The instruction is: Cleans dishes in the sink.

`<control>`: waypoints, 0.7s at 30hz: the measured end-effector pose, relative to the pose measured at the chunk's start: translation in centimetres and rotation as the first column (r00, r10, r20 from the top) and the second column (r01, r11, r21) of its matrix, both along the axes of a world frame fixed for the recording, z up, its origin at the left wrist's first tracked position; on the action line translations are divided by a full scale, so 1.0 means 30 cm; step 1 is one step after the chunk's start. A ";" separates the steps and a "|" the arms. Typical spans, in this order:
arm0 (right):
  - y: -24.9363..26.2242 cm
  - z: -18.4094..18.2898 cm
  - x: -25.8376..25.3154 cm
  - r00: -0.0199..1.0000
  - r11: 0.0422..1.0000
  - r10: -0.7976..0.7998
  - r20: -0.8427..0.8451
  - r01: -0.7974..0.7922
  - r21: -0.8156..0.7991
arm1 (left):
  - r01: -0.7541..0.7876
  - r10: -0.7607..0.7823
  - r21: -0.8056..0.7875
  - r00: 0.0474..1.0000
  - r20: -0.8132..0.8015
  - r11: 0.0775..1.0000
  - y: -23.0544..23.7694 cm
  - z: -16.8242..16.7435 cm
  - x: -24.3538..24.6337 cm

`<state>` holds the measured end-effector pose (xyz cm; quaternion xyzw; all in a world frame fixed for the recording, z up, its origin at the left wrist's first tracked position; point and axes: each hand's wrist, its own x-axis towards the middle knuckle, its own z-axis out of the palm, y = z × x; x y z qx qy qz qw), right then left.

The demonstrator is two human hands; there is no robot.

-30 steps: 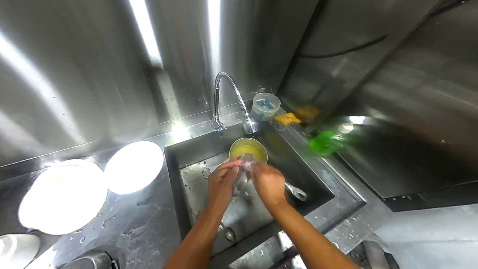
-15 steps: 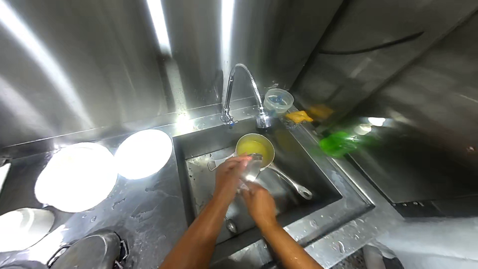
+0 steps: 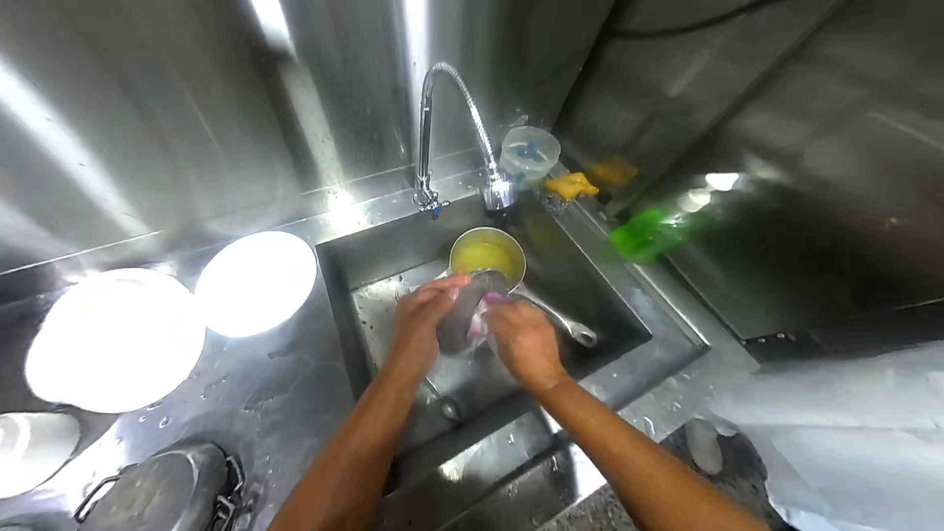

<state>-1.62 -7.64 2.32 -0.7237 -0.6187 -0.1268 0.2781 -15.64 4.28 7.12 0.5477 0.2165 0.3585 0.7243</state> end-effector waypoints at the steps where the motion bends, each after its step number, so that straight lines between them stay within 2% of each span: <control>1: 0.031 0.032 0.015 0.998 0.997 -0.062 0.001 0.061 0.053 | -0.027 0.027 -0.022 1.000 -0.002 0.999 -0.004 0.000 0.012; 3: 0.069 0.068 -0.028 0.991 0.981 -0.119 -0.060 0.127 0.144 | -0.047 0.047 -0.041 0.999 -0.002 0.998 -0.010 0.014 0.030; 6: 0.040 0.032 -0.086 0.998 0.997 -0.043 -0.051 0.046 0.064 | -0.039 0.039 -0.015 0.999 0.030 0.999 -0.005 0.024 0.019; 8: 0.055 0.051 -0.072 0.986 0.987 -0.139 -0.092 0.146 0.069 | -0.049 0.050 -0.021 0.997 0.058 0.999 0.001 0.036 0.026; 10: 0.077 0.091 -0.094 0.946 0.955 -0.249 -0.208 0.276 0.112 | -0.055 0.056 -0.009 0.996 0.076 0.998 -0.003 0.042 0.031; 12: 0.075 0.084 -0.151 0.948 0.966 -0.176 -0.266 0.219 0.139 | -0.061 0.060 0.019 0.996 0.062 0.998 -0.007 0.042 0.033; 13: 0.064 0.062 -0.176 0.966 0.979 -0.094 -0.239 0.133 0.153 | -0.065 0.064 0.023 0.997 0.038 0.998 -0.010 0.037 0.030; 15: 0.053 0.031 -0.159 0.997 0.987 0.027 -0.076 -0.014 0.163 | -0.072 0.072 -0.003 0.997 -0.020 0.997 -0.023 0.023 0.024; 17: 0.069 0.053 -0.092 0.997 0.986 0.027 0.069 -0.038 0.164 | -0.100 0.093 -0.091 0.993 -0.076 0.991 -0.041 0.014 0.035; 19: 0.096 0.080 -0.028 0.991 0.987 -0.093 0.101 0.078 0.139 | -0.113 0.099 -0.152 0.990 -0.099 0.982 -0.048 0.016 0.048; 21: 0.094 0.077 -0.017 0.961 0.961 -0.276 0.014 0.276 -0.008 | -0.092 0.088 -0.086 0.995 -0.053 0.992 -0.036 0.009 0.052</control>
